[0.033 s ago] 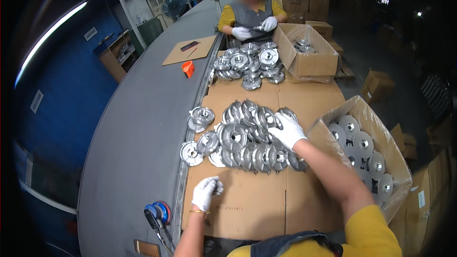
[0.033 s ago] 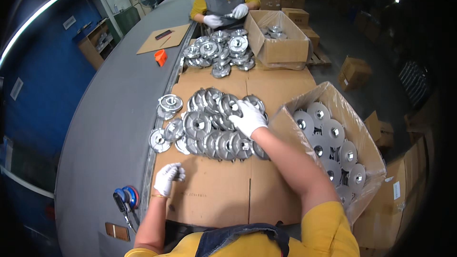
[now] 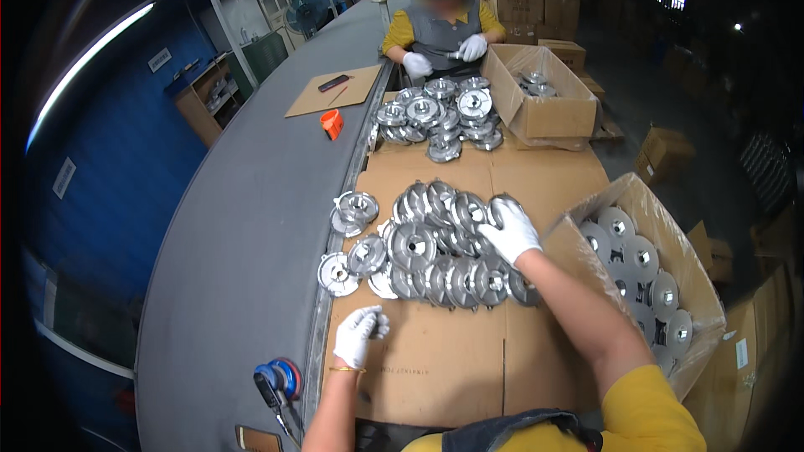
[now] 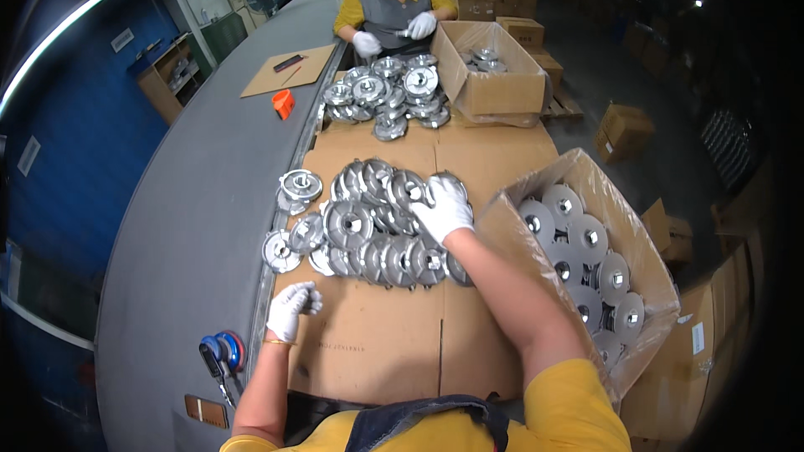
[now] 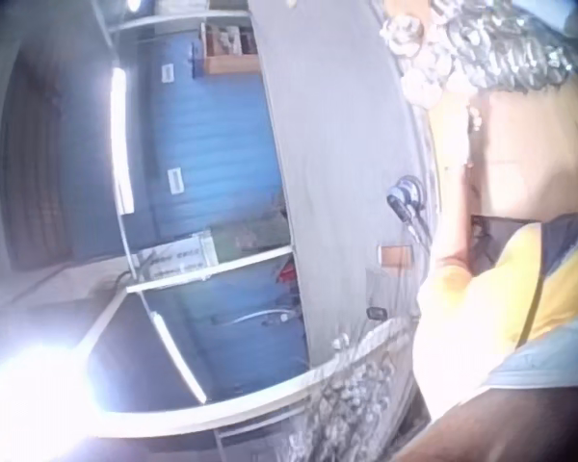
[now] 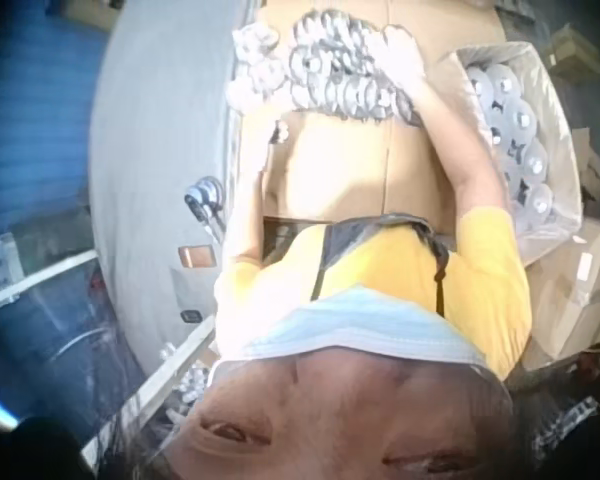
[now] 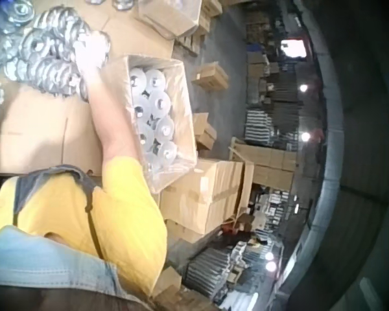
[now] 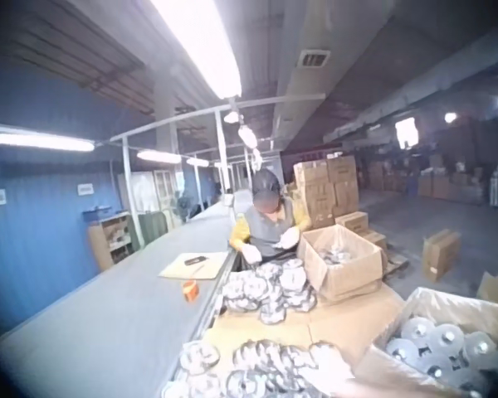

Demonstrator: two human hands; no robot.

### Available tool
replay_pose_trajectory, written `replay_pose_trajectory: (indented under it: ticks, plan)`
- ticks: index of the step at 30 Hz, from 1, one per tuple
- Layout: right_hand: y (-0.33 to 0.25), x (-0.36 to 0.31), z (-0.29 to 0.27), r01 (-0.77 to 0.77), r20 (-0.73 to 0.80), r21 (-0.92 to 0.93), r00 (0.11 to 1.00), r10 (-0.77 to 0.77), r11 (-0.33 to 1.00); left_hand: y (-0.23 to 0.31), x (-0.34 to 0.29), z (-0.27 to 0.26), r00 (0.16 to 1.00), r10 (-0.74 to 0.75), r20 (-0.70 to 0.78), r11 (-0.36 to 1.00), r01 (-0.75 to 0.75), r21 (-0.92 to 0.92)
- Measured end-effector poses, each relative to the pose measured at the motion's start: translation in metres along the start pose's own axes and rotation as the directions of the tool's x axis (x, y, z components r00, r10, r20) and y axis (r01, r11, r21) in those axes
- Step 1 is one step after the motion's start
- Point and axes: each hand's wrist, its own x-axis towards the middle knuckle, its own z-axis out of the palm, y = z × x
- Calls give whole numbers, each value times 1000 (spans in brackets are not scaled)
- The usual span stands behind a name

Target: The person sorts circular metal parts by hand, taking them from a pile and placing them into boxes.

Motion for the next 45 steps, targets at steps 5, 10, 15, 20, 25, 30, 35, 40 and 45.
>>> replay_pose_trajectory:
  ticks: [5, 10, 15, 20, 25, 30, 35, 40, 45]
  plan:
    - [61, 7, 89, -211, -300, -188, 942, 148, 959, 56, 91, -8, 981, 190, 34, 982, -191, 16]
    - [56, 2, 108, -285, -237, -135, 939, 249, 949, 80, 210, -6, 935, 343, 90, 912, -355, 207]
    - [61, 1, 112, -238, -218, -58, 951, 221, 969, 72, 307, 21, 992, -3, 124, 965, -30, 261]
    - [61, 5, 112, -267, -198, -50, 947, 252, 962, 40, 363, 57, 916, -300, 268, 946, 249, 209]
    - [61, 8, 107, -228, -283, -59, 937, 203, 972, 37, 378, 97, 670, -561, 485, 820, 531, 215]
    - [60, 11, 114, -184, -282, 1, 943, 177, 983, 42, 359, 87, 614, -471, 633, 843, 524, 119]
    - [66, 1, 116, -201, -280, 39, 938, 204, 979, 19, 340, 87, 658, -341, 671, 936, 305, 177]
    - [60, -27, 115, -93, -316, 125, 940, 128, 988, 63, 276, 93, 400, -348, 848, 937, 176, 302]
    - [45, -66, 112, -52, -275, 224, 955, 114, 973, 69, 238, 85, 476, -275, 835, 921, -118, 371]
